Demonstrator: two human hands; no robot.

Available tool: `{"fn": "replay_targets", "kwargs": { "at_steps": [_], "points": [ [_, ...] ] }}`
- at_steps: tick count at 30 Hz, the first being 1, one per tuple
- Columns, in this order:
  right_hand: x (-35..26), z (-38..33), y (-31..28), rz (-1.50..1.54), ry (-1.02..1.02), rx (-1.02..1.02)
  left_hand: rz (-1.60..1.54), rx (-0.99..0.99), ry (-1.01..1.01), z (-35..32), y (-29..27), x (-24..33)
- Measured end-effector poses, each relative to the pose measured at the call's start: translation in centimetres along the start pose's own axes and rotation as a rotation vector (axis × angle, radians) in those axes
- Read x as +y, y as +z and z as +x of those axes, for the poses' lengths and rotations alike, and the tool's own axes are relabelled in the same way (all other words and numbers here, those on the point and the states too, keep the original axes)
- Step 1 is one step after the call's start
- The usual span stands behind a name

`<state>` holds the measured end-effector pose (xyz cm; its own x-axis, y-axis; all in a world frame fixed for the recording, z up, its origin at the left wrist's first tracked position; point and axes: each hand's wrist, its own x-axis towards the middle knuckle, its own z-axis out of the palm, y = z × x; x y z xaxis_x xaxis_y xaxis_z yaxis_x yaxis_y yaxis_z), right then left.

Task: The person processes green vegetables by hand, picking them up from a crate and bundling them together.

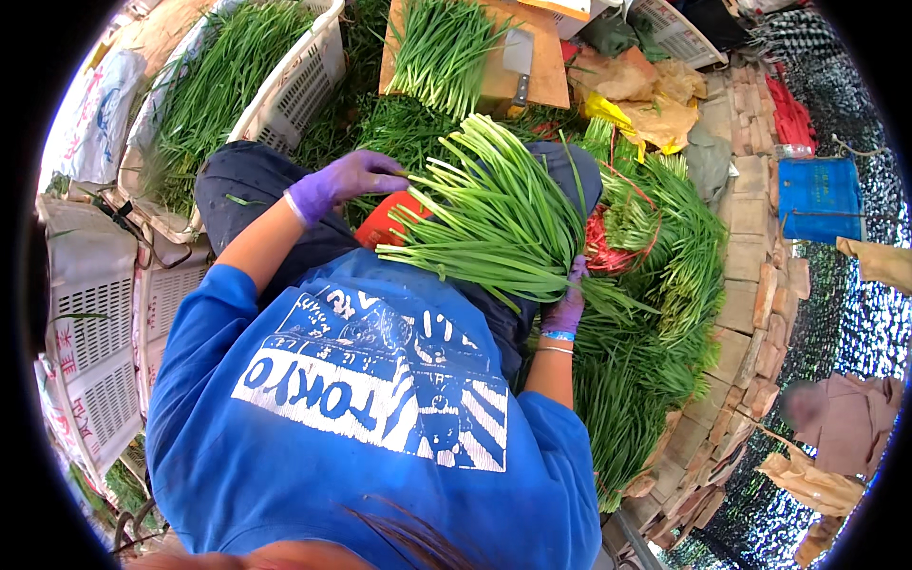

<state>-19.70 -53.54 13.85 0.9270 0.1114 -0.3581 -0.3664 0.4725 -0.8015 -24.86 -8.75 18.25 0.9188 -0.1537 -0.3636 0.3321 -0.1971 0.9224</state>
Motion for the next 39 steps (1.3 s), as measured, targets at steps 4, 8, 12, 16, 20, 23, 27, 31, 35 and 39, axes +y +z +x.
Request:
{"fn": "replay_targets", "kwargs": {
  "at_steps": [4,8,12,16,20,23,27,31,35,39],
  "points": [
    [-0.5,-0.4,0.1,-0.025,-0.033,-0.044,-0.130,-0.432,-0.085,2.8,2.5,2.1],
    [-0.9,-0.6,0.0,0.002,-0.031,-0.008,-0.069,-0.778,-0.027,3.1,3.0,3.9],
    [-1.2,-0.4,0.3,-0.106,-0.080,0.037,0.271,-0.654,-0.021,4.0,4.3,4.6],
    [-1.4,-0.2,1.2,-0.104,-0.102,0.010,-0.007,-0.547,-0.046,5.2,7.2,4.1],
    [-1.3,-0.2,2.1,-0.074,-0.054,-0.001,-0.386,-0.369,-0.050,3.9,7.0,1.7],
    [-0.9,-0.1,2.1,-0.014,-0.060,-0.030,-0.195,-0.375,-0.053,2.1,4.2,0.1],
    [-0.3,0.3,1.3,0.011,-0.054,-0.077,-0.111,-0.407,-0.152,-0.3,0.7,-0.7],
    [0.0,0.7,0.4,0.074,-0.035,-0.114,0.038,-0.259,-0.319,-2.3,-4.1,0.3],
    [0.3,0.8,-0.5,-0.005,-0.057,-0.045,1.600,0.413,-0.560,-2.3,-5.7,0.8],
    [0.4,1.5,-2.2,0.184,0.015,-0.119,0.223,0.032,0.117,1.1,0.1,-0.7]
  ]
}}
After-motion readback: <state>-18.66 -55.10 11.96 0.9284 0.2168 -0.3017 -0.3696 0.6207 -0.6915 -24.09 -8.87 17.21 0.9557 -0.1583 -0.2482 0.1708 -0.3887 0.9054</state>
